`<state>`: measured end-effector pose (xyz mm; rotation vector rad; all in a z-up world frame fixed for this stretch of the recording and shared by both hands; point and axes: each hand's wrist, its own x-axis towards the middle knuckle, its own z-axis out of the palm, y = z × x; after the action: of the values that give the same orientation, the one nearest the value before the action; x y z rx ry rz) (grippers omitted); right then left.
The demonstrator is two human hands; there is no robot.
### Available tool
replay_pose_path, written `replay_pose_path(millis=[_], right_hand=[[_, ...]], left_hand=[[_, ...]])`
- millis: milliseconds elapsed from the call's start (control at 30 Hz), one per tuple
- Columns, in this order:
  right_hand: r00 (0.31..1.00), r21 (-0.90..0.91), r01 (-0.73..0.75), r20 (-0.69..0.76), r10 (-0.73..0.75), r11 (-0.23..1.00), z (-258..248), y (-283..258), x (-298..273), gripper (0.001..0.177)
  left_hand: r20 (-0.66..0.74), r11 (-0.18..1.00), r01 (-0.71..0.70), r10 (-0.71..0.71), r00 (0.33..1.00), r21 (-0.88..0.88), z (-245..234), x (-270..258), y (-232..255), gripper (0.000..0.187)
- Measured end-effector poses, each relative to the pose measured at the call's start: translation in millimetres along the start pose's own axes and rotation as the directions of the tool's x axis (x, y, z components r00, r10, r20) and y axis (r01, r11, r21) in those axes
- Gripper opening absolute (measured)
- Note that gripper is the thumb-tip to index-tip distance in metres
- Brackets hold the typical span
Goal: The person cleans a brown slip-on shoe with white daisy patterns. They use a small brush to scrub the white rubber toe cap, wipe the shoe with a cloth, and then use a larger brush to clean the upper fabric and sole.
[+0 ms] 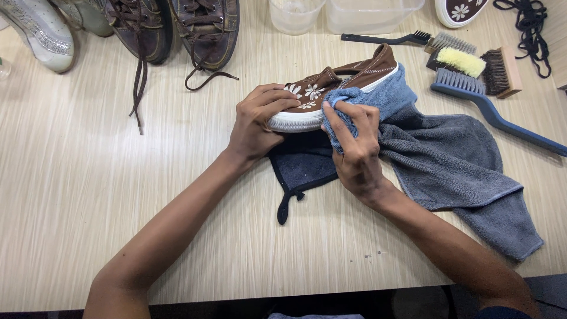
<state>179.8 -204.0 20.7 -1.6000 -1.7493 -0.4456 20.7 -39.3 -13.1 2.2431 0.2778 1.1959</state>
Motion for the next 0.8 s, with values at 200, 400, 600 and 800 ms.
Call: replay_pose_path(millis=[200,400,600,800], right_hand=[[0.992,-0.057,0.123,0.043,-0.121,0.991,-4,11,0,0.034],[0.996,-0.217,0.080,0.059,-0.069,0.973,-28,54,1,0.036],[0.999,-0.244,-0.011,0.037,0.021,0.970,-35,63,6,0.041],[0.978,0.050,-0.207,0.024,0.206,0.977,-34,86,11,0.040]], left_hand=[[-0.018,0.995,0.014,-0.016,1.000,-0.100,-2,0,-4,0.039],[0.031,0.985,-0.016,0.022,0.999,-0.174,-17,0,-16,0.025],[0.055,0.985,-0.006,0.016,0.998,-0.175,-26,3,-12,0.025],[0.112,0.984,-0.012,0.032,0.993,-0.177,-36,8,-8,0.023]])
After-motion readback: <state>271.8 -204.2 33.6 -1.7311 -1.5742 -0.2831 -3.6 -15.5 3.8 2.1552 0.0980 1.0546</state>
